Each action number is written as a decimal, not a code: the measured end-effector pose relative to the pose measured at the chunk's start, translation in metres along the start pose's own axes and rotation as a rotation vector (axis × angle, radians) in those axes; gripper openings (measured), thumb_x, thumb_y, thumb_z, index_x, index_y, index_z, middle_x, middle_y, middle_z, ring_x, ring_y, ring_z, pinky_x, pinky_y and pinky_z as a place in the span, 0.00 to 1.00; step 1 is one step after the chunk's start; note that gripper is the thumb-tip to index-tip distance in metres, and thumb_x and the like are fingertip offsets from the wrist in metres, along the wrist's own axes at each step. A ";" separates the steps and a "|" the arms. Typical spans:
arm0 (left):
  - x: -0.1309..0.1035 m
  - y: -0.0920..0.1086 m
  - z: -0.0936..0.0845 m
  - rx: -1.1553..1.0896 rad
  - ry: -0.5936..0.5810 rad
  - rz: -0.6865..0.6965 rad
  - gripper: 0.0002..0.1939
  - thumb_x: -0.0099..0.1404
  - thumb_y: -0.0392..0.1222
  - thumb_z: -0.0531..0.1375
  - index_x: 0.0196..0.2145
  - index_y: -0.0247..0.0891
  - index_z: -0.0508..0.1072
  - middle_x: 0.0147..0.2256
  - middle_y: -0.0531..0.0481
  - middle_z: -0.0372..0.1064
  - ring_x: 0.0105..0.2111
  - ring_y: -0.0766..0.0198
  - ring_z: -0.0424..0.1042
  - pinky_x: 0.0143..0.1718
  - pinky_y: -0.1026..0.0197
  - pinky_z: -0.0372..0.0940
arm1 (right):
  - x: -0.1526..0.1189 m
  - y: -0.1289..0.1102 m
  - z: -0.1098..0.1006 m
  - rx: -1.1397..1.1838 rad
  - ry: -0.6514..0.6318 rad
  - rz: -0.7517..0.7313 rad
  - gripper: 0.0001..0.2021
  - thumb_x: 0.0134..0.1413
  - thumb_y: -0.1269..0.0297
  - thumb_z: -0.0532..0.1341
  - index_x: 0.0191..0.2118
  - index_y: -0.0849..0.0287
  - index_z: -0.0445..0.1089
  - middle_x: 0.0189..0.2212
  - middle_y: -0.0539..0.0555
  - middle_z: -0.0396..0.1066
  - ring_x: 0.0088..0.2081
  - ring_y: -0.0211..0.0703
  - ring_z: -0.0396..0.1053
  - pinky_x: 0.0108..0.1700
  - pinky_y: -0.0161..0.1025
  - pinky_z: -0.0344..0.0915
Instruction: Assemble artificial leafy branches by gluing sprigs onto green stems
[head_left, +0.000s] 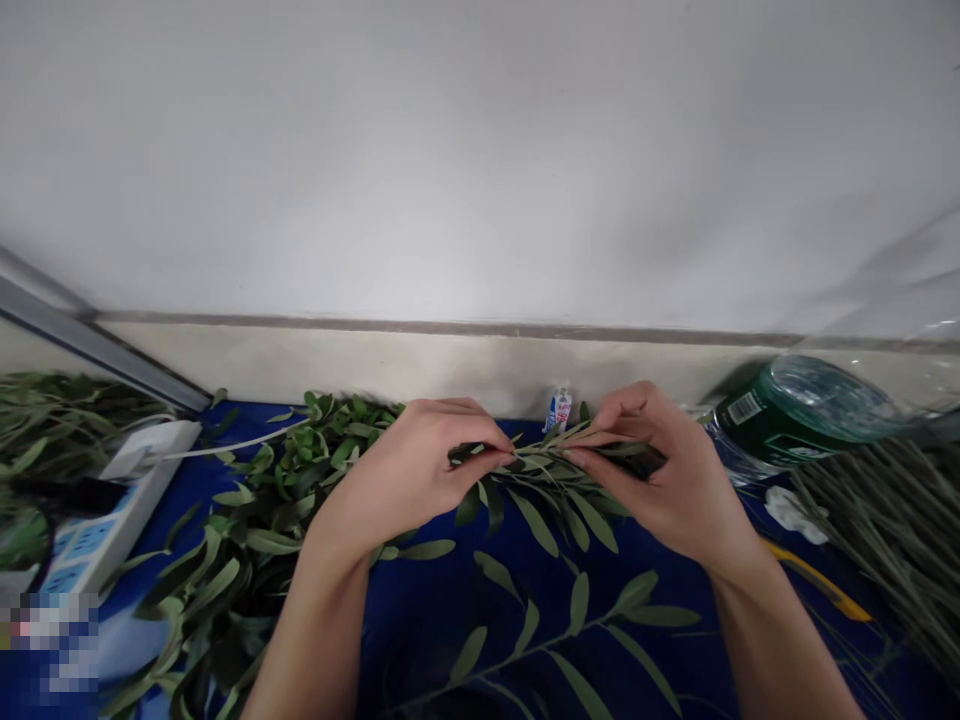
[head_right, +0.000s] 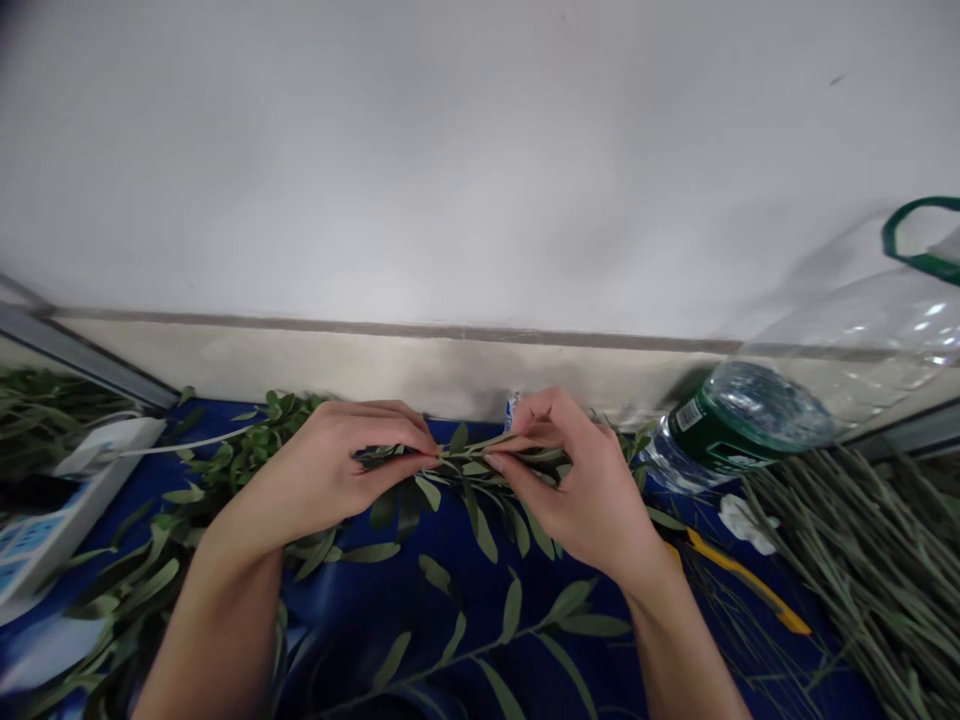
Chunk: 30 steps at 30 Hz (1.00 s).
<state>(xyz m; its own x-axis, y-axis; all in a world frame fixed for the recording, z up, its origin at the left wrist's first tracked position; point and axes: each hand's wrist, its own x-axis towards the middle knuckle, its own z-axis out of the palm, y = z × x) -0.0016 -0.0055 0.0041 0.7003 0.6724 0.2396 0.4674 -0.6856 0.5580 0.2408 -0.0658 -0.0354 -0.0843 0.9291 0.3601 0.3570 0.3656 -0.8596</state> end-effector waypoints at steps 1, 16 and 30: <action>0.000 0.000 0.000 -0.006 0.000 -0.006 0.06 0.70 0.34 0.64 0.36 0.41 0.80 0.36 0.53 0.79 0.35 0.66 0.77 0.35 0.64 0.67 | -0.001 0.000 0.000 -0.014 0.009 -0.018 0.13 0.62 0.68 0.67 0.43 0.51 0.61 0.36 0.48 0.78 0.43 0.44 0.81 0.46 0.38 0.74; -0.001 -0.005 0.000 -0.087 -0.068 -0.079 0.07 0.70 0.36 0.63 0.37 0.42 0.82 0.37 0.51 0.79 0.34 0.63 0.78 0.33 0.63 0.69 | -0.006 -0.001 0.002 -0.324 0.041 -0.168 0.14 0.63 0.70 0.65 0.48 0.47 0.64 0.40 0.50 0.81 0.41 0.50 0.82 0.34 0.37 0.79; -0.001 -0.011 0.001 -0.020 -0.096 -0.054 0.07 0.70 0.36 0.64 0.38 0.43 0.83 0.37 0.50 0.80 0.36 0.61 0.78 0.38 0.61 0.71 | -0.004 0.011 -0.035 -0.190 -0.030 -0.064 0.13 0.62 0.56 0.68 0.51 0.46 0.74 0.49 0.51 0.78 0.53 0.52 0.75 0.54 0.47 0.71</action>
<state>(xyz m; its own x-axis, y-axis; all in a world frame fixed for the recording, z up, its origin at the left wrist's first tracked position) -0.0070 0.0014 -0.0034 0.7232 0.6780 0.1317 0.4963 -0.6426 0.5837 0.2782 -0.0675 -0.0336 -0.1390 0.9067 0.3982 0.5190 0.4092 -0.7505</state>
